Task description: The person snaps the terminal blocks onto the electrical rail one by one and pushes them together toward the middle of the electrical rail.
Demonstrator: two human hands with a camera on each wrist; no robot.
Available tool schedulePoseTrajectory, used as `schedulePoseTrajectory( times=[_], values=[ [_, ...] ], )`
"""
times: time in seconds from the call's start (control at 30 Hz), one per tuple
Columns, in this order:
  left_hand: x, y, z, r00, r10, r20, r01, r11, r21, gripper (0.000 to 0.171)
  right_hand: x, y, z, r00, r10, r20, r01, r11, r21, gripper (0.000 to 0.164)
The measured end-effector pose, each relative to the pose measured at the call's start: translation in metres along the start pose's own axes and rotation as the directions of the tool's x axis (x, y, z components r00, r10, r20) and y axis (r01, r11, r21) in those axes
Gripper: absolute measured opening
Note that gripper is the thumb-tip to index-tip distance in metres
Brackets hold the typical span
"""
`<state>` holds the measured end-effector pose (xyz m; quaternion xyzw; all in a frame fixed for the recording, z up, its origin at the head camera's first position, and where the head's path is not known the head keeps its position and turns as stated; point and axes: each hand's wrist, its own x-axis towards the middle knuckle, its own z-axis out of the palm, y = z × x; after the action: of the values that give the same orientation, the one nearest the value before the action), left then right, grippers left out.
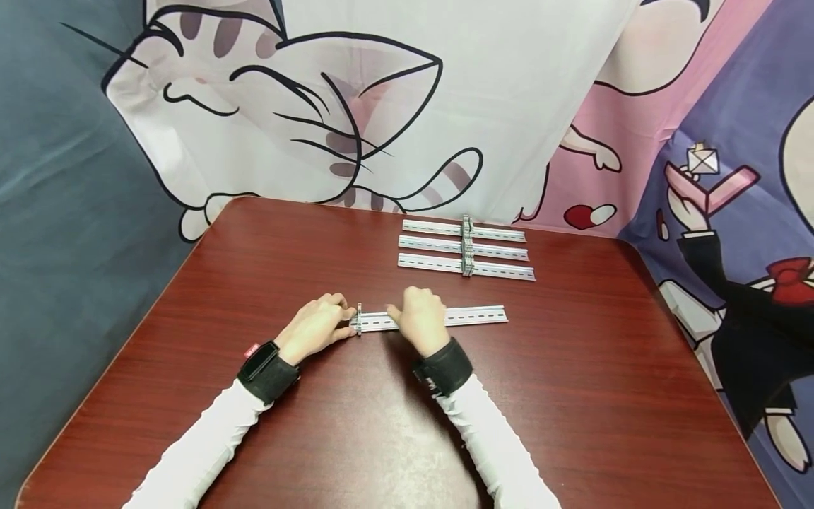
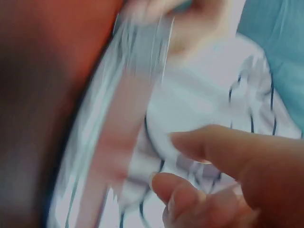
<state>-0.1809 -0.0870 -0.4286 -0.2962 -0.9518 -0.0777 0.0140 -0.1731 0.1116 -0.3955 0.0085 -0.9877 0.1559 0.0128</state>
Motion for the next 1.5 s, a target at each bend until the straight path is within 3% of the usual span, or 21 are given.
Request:
schedulePoseTrajectory(
  times=[0.13, 0.4, 0.57, 1.03, 1.5],
  values=[
    [0.001, 0.000, 0.002, 1.000, 0.000, -0.021, 0.000, 1.000, 0.005, 0.018, -0.007, -0.030, 0.017, 0.996, -0.089, 0.023, 0.089, 0.996, -0.006, 0.039],
    [0.000, 0.001, 0.005, 1.000, 0.019, -0.010, -0.019, 1.000, -0.003, 0.021, -0.016, -0.054, 0.036, 0.993, -0.116, -0.026, 0.115, 0.992, -0.046, 0.024],
    [-0.002, 0.002, 0.005, 1.000, 0.016, -0.013, -0.016, 1.000, -0.005, 0.022, -0.016, -0.055, 0.042, 0.993, -0.104, -0.060, 0.102, 0.994, -0.045, 0.019],
    [0.000, 0.006, 0.002, 0.995, 0.055, -0.084, -0.051, 0.997, 0.057, 0.015, -0.007, -0.047, 0.043, 0.998, -0.064, -0.029, 0.063, 0.997, -0.038, 0.026],
    [-0.002, 0.002, 0.000, 0.995, 0.075, -0.066, -0.070, 0.995, 0.075, 0.022, -0.005, -0.032, 0.038, 0.998, -0.062, -0.018, 0.061, 0.997, -0.046, 0.034]
  ],
)
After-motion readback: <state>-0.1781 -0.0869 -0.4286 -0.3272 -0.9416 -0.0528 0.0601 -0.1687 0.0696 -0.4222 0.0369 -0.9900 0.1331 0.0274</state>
